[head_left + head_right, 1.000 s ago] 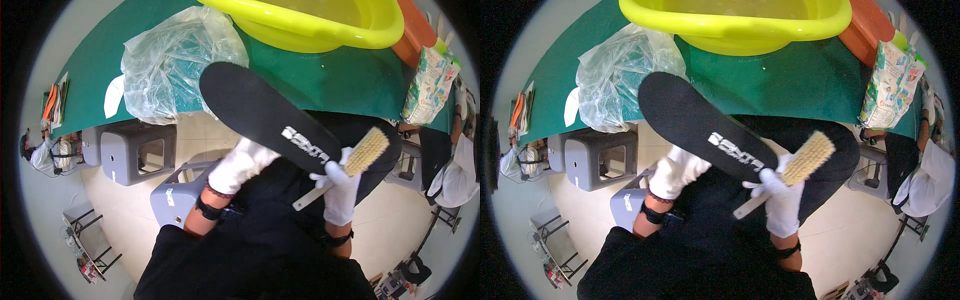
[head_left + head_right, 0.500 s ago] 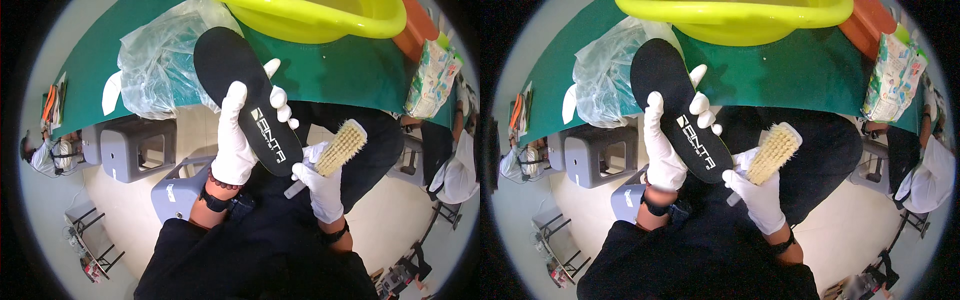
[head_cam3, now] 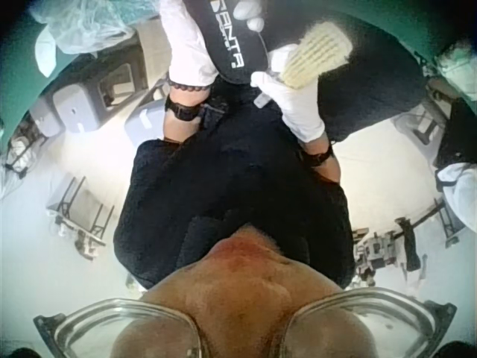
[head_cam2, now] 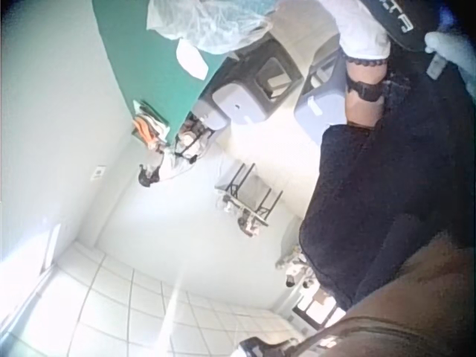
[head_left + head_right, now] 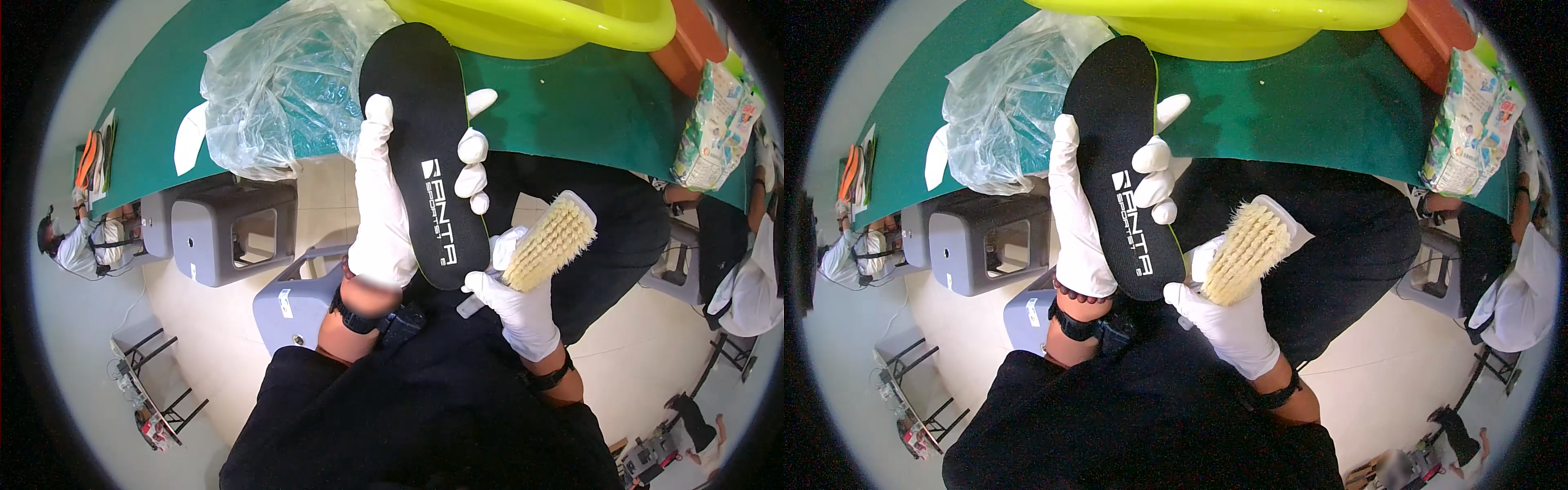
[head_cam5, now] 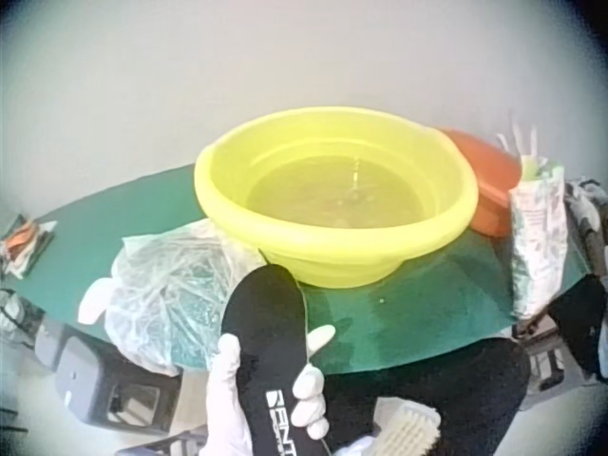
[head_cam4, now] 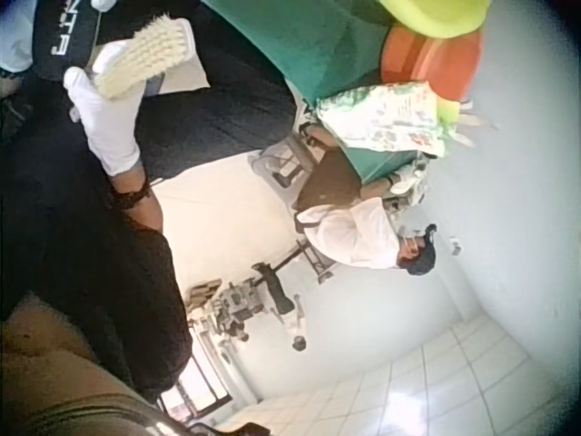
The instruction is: The person cleans a black shoe insole by dipping it in a yellow basin of water, applying powder from a bag, and scrubbing with a brush. They repeatedly rinse and scrub the insole, then inspect it before the clip ends.
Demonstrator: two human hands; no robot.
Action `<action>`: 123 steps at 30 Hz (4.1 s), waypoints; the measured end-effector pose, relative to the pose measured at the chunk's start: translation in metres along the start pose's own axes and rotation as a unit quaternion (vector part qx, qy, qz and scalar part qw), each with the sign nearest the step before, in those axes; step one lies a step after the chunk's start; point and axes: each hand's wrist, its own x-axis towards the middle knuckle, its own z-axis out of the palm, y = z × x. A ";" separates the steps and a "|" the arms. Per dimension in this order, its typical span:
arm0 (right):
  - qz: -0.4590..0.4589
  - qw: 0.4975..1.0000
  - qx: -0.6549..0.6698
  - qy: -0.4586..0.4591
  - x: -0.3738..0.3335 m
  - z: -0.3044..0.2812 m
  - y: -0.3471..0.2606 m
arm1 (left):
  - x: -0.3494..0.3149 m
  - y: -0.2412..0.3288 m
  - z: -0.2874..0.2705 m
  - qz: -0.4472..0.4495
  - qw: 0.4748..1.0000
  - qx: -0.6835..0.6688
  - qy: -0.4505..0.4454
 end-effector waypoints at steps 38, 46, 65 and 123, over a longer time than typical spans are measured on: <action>-0.255 0.967 -0.018 0.019 -0.034 0.000 -0.025 | -0.092 0.001 0.052 -0.025 0.915 0.403 -0.002; -0.126 0.984 0.113 -0.048 -0.028 0.007 -0.048 | -0.087 -0.020 0.049 0.086 0.950 0.291 0.081; 0.074 0.987 0.137 -0.027 -0.030 0.007 -0.045 | -0.080 -0.021 0.032 0.044 0.975 0.204 0.071; 0.152 0.951 0.266 0.035 0.007 0.000 -0.062 | -0.049 -0.029 0.016 -0.009 0.990 0.101 0.096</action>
